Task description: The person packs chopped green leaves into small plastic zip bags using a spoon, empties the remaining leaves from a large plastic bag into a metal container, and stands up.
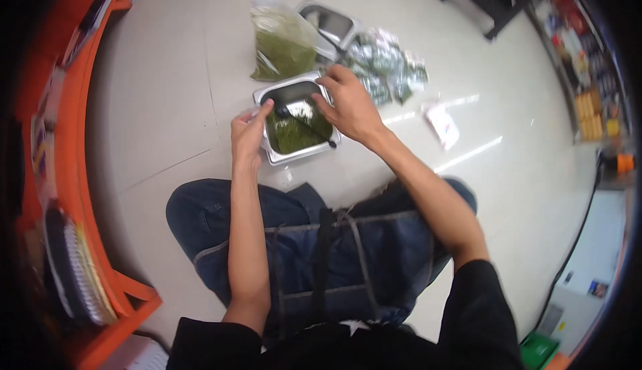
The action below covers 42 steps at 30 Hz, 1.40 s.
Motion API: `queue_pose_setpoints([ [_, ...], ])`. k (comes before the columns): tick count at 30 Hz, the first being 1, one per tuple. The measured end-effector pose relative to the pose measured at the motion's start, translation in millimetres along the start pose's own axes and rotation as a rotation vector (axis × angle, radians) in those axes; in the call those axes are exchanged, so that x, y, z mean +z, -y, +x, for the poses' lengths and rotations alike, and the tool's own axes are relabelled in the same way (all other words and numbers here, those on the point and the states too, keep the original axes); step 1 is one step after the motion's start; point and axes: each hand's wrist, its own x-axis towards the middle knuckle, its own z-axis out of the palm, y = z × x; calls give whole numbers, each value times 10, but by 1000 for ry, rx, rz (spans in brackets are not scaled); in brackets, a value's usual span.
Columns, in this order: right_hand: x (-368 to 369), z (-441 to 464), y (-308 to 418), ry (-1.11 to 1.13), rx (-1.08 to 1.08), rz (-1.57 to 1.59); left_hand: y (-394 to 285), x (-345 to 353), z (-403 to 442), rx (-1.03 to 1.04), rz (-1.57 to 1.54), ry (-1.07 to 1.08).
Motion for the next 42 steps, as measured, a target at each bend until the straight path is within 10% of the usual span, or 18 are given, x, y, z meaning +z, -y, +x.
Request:
queue_pose_setpoints([
  [10,481,2215,-430,-169,-92,-343,184,-10,202,130,-36,-200],
  [14,646,2769,-572,396,234,-448,245,46,227,173,-46,-304],
  [24,11,2833,-252,680,174,-105,-17,71,87,169,-71,-344],
  [42,-883,2659,816,455,125,266,53,67,228,-121,-965,53],
])
